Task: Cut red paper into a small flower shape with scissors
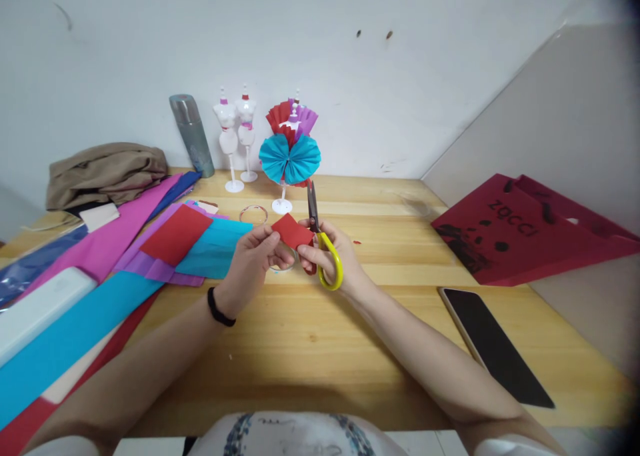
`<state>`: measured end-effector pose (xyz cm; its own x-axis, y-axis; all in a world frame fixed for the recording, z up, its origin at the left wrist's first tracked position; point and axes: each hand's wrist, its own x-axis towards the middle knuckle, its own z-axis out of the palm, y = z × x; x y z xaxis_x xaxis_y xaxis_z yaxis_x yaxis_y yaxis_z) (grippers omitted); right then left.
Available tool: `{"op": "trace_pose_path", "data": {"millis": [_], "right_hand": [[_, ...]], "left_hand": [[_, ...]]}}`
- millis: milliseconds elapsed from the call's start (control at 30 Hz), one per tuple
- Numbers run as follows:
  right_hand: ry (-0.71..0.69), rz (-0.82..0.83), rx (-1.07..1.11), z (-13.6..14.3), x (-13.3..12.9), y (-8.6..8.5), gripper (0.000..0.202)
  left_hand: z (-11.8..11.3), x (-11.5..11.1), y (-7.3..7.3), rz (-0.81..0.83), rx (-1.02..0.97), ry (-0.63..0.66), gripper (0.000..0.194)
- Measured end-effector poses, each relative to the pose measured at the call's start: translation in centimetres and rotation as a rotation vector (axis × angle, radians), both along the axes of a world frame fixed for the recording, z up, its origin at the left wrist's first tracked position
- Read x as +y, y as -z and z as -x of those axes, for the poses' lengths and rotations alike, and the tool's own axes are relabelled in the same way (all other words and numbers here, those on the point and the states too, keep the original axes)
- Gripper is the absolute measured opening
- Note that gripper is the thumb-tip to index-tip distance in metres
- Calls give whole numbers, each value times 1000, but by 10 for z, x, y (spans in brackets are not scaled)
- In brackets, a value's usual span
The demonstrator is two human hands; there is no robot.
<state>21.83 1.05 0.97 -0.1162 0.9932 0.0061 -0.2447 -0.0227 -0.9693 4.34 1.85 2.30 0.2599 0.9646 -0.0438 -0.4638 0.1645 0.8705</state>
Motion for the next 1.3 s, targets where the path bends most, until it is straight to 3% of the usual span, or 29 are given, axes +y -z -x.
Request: {"op": "trace_pose_path", "data": {"millis": [433, 867, 1100, 1300], "right_hand": [[-9, -21, -75, 1, -3, 0, 66], [34, 7, 1, 0, 1, 1, 64], [44, -20, -31, -4, 0, -1, 64], [56, -56, -65, -6, 3, 2, 59]], "left_hand": [[-2, 1, 5, 100, -43, 59, 33], [1, 3, 4, 108, -42, -20, 37], [0, 3, 8, -7, 123, -51, 36], [1, 2, 8, -2, 117, -11, 40]]}}
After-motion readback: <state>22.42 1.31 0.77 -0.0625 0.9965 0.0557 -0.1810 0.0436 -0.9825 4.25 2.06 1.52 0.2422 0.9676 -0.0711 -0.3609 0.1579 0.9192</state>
